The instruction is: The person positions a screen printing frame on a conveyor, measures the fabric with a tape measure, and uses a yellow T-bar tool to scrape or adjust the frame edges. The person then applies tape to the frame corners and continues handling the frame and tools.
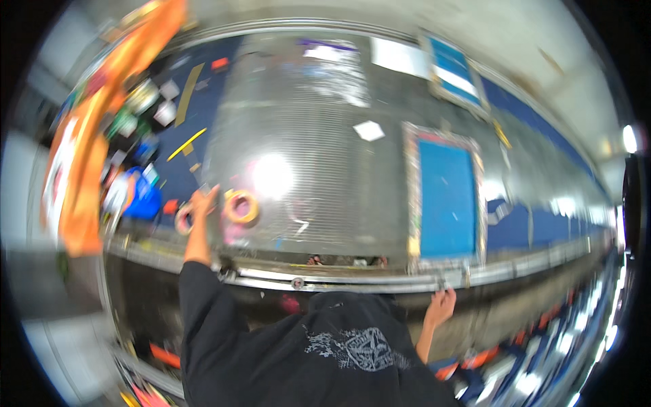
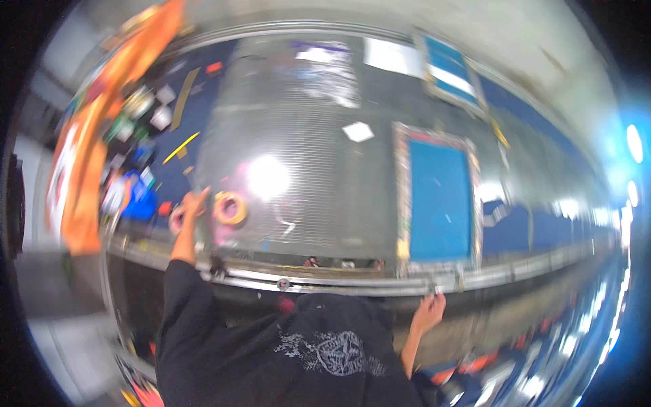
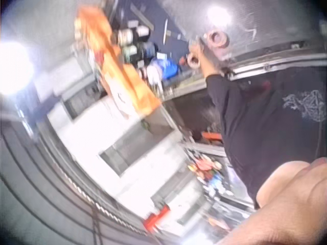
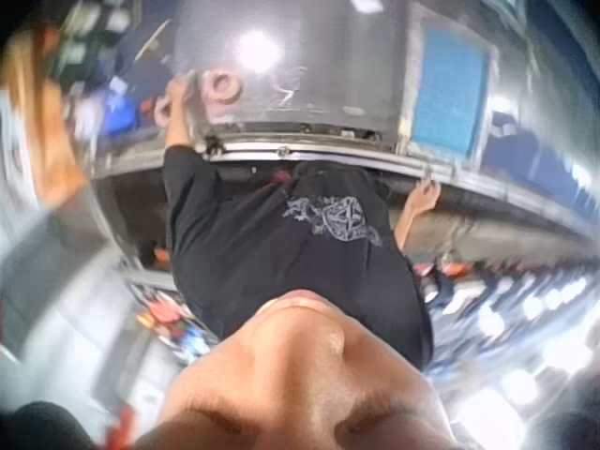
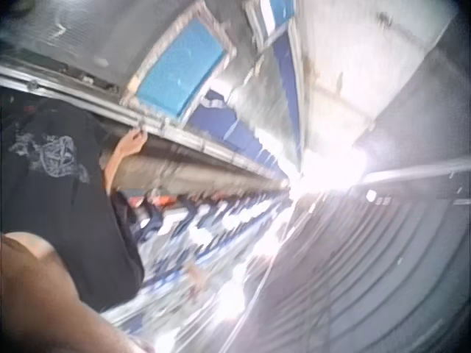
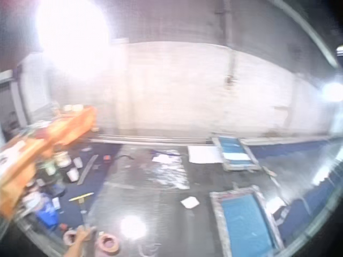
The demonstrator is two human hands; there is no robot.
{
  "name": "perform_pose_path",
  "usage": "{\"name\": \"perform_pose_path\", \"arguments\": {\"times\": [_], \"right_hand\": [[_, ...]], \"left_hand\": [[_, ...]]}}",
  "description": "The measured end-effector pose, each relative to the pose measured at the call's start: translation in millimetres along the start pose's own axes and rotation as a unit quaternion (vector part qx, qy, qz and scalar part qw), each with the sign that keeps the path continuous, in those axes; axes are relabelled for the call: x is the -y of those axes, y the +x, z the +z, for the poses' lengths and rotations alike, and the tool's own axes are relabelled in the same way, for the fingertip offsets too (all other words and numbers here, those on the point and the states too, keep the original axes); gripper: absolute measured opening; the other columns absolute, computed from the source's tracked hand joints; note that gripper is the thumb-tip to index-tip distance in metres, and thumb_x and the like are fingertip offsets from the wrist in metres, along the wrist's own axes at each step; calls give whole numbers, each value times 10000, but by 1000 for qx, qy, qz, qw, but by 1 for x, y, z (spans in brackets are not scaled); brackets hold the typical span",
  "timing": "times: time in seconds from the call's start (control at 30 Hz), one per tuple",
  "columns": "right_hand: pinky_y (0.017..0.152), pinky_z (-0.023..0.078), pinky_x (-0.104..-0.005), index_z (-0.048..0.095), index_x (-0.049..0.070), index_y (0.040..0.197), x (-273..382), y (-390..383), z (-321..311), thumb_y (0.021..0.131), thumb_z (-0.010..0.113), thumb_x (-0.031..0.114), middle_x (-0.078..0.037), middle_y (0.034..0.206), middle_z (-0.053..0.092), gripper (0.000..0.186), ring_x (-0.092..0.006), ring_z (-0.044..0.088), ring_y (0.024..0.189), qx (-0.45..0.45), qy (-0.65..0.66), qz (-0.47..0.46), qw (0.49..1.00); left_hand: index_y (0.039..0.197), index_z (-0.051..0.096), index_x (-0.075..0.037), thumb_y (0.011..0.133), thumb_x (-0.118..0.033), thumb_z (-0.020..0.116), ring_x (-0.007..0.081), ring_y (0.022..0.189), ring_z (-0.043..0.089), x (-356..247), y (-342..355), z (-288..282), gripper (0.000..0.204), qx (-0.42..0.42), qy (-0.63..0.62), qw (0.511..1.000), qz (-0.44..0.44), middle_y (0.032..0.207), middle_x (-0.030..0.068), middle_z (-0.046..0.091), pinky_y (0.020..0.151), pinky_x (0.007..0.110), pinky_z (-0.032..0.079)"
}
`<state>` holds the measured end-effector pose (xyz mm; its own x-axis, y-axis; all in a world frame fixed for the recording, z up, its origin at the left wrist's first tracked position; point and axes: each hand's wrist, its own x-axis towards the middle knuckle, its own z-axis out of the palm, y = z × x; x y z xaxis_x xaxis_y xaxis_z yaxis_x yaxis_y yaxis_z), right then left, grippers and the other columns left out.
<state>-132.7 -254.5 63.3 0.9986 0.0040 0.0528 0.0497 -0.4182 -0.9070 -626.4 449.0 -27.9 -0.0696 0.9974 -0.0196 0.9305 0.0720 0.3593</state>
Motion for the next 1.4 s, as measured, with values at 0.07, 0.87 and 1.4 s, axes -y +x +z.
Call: {"name": "perform_pose_path", "arguments": {"times": [0.07, 0.87, 1.4], "right_hand": [[711, 559, -275, 665, -56, 1182, 58, -12, -3, 1000, 644, 62, -66, 964, 694, 219, -119, 649, 798, -11, -73, -10, 997], [1076, 453, -417, 489, 10, 1487, 198, 81, -66, 939, 738, 242, -193, 1454, 580, 645, -302, 565, 1330, 36, 4, -233, 972], [515, 345, -284, 632, 13, 915, 164, 179, -318, 1074, 600, 295, -4, 586, 430, 325, -71, 437, 541, 146, -79, -130, 978]], "left_hand": [[1191, 670, 109, 797, -715, 741, 437, 985, 729, -4, 1, 11, 916, 140, -98, 983, -66, 1110, 316, 722, 876, 526, 561], [1253, 516, 19, 1077, -321, 486, 108, 577, 464, -341, -377, -178, 384, 524, -500, 659, 199, 759, 40, 593, 538, 269, 365], [1371, 576, 18, 1083, -329, 574, 156, 993, 671, -505, -638, 62, 451, 684, -347, 579, 276, 1140, 74, 689, 901, 310, 521]]}}
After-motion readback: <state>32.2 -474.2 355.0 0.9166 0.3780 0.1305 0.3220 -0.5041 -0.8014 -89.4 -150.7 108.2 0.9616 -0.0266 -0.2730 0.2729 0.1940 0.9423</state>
